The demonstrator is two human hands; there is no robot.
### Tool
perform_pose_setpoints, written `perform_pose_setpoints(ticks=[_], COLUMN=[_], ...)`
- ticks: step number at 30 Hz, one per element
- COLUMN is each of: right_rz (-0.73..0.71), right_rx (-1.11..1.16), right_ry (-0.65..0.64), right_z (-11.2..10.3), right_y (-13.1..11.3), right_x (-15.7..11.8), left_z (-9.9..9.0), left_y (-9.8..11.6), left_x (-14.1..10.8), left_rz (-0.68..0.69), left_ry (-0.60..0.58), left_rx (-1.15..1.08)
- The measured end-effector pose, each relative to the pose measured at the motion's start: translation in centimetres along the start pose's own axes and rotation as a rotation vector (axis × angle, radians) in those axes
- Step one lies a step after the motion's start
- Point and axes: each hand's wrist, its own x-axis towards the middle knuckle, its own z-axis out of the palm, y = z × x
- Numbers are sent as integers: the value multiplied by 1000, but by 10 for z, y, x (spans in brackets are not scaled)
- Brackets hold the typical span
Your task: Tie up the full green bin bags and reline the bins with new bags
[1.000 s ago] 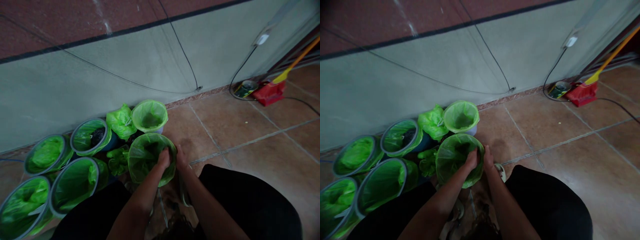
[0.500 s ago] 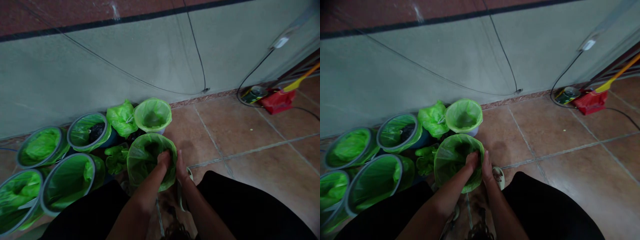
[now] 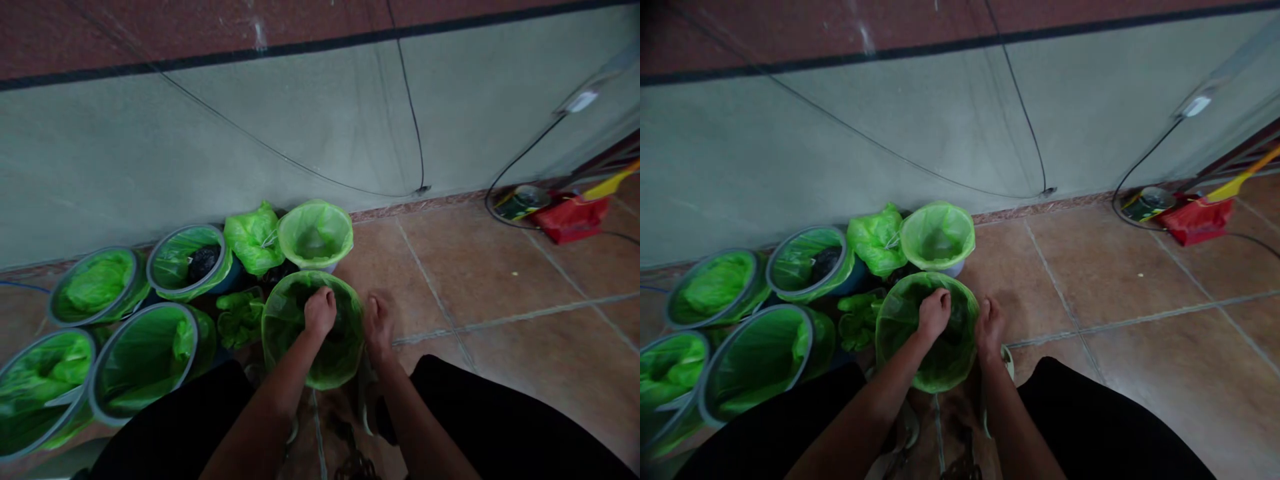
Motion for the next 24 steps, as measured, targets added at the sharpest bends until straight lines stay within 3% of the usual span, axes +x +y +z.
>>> perform_pose_setpoints(ticks=[2,4,7,9,12,17,20,24], right_rz=[-62,-105,-89,-51,-42,-62,-83,-69], right_rx=[-18,-32,-90,-109,-120,-161,-118,-159], right_ry=[-22,-76,-187,-226,-266,-289,-301,-239], right_z=[7,18,33,37,36,33,31,26], right_y=[-11,-17,-15,-7,5,13,12,18], right_x=[9,16,21,22,23,24,24,14], left_z=[-16,-28,-38,-41,-43,-47,-52,-67], left_y=[2,5,3,-3,-14,-22,-22,-30], left_x=[9,21,40,50,63,72,67,49], left_rz=[91,243,430,478,461,400,357,313], left_ry=[145,213,111,0,-100,-124,-66,101], left_rx=[-12,9,99,159,236,282,293,281])
